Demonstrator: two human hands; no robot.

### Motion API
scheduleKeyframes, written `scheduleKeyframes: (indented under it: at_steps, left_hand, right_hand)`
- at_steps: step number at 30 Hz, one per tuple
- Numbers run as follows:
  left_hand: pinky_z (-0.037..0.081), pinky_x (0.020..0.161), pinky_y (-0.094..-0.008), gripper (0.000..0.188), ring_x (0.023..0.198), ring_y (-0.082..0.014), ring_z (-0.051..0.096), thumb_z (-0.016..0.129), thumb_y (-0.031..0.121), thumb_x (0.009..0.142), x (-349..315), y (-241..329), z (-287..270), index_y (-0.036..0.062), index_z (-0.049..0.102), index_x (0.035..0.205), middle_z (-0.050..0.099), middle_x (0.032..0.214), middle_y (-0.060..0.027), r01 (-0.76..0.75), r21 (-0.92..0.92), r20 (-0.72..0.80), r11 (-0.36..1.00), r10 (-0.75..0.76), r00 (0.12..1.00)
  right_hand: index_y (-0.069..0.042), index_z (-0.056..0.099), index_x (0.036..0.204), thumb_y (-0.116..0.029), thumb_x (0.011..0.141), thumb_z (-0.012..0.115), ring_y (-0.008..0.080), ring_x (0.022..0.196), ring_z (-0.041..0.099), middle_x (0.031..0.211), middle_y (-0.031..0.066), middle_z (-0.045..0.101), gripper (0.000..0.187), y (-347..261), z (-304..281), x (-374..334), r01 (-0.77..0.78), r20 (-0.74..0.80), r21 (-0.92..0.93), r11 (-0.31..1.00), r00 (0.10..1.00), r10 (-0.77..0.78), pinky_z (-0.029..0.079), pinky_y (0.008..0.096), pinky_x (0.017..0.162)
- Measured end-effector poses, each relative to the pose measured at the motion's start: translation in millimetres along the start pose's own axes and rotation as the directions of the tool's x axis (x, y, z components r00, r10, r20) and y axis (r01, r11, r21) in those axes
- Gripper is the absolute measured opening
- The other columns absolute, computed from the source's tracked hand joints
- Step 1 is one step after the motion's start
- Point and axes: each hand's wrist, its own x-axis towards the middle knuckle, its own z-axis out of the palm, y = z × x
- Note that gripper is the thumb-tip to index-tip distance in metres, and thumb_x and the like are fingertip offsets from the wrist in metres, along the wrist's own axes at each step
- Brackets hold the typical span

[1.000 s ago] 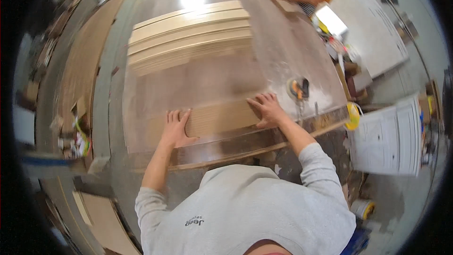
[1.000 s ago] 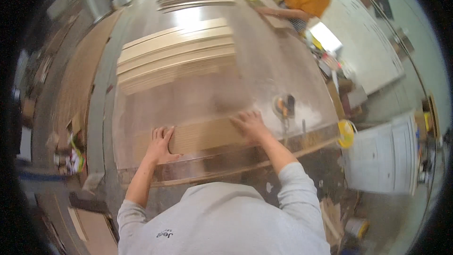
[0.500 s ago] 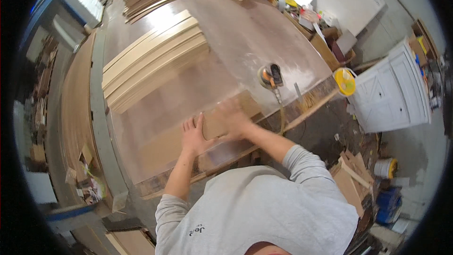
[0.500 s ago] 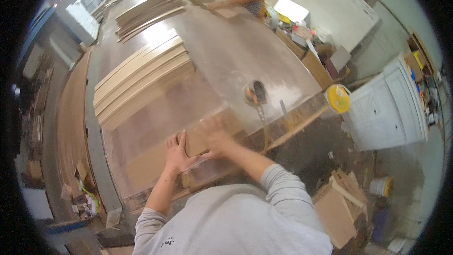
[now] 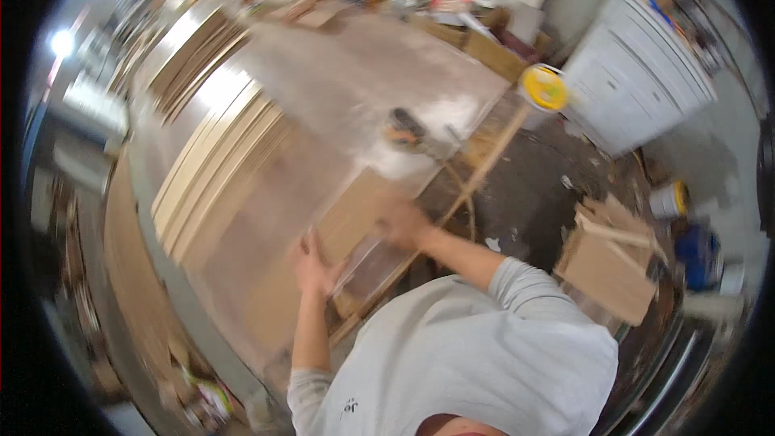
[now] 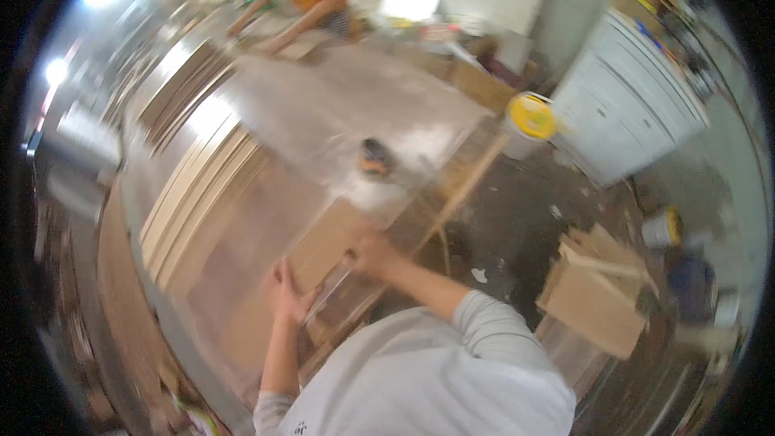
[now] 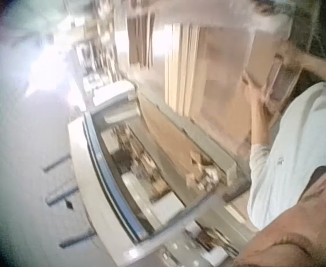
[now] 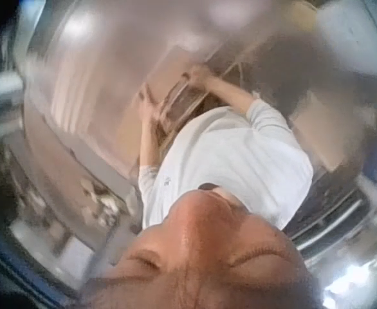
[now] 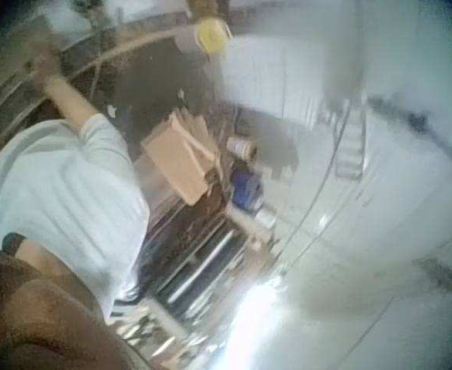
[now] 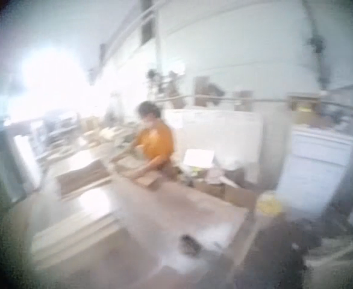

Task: Sanding wood panels with an orbital sander and stacking them on a table.

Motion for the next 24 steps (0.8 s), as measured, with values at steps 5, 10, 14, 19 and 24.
scheduleKeyframes:
  at_steps: [5,10,14,19,24]
  left_hand:
    - [0.033,0.117,-0.053,0.116,0.14,-0.0483,0.038,0.088,0.047,0.066,-9,-4,-9,0.0078,0.031,0.16,0.039,0.151,-0.0332,-0.035,0.117,-0.054,0.993,0.041,0.998]
    - [0.034,0.114,-0.0544,0.113,0.136,-0.0472,0.041,0.085,0.048,0.071,7,-28,17,0.008,0.03,0.16,0.042,0.147,-0.0324,-0.183,0.279,-0.105,0.943,0.22,0.97]
    - [0.035,0.111,-0.0566,0.11,0.132,-0.046,0.044,0.081,0.055,0.075,11,-20,25,0.0101,0.03,0.161,0.047,0.142,-0.0301,-0.161,0.277,-0.075,0.947,0.188,0.979]
    - [0.037,0.109,-0.0544,0.109,0.13,-0.0439,0.046,0.071,0.068,0.08,-11,-4,17,0.0118,0.027,0.162,0.048,0.139,-0.0277,-0.071,0.374,-0.088,0.925,0.111,0.99]
    - [0.031,0.115,-0.0561,0.119,0.139,-0.0471,0.036,0.059,0.079,0.081,-29,0,-8,0.0058,0.015,0.163,0.036,0.15,-0.0329,-0.08,0.428,0.002,0.9,0.088,0.996]
  right_hand:
    - [-0.018,0.06,0.134,-0.038,0.085,0.073,0.0337,0.144,0.039,0.144,0.0091,0.051,0.055,-58,16,-66,0.032,-0.175,-0.079,0.996,0.983,-0.046,0.03,0.0619,0.116]
    - [-0.017,0.065,0.131,-0.034,0.088,0.073,0.0317,0.14,0.044,0.137,0.0068,0.057,0.047,-35,-4,-129,-0.151,-0.334,-0.115,0.982,0.937,0.105,0.032,0.0544,0.117]
    - [-0.015,0.063,0.135,-0.035,0.091,0.07,0.0297,0.137,0.048,0.138,0.0095,0.058,0.049,-52,-19,-211,-0.576,-0.461,0.133,0.807,0.685,0.565,0.035,0.0515,0.116]
    - [-0.01,0.064,0.132,-0.036,0.094,0.066,0.0357,0.112,0.065,0.12,0.014,0.069,0.046,-118,24,-339,-0.708,-0.578,0.523,0.475,0.116,0.808,0.051,0.0468,0.098]
    - [-0.011,0.061,0.137,-0.042,0.096,0.061,0.0376,0.117,0.064,0.126,0.0151,0.069,0.052,-158,72,-411,-0.747,-0.281,0.609,0.267,0.112,0.953,0.051,0.0473,0.098]
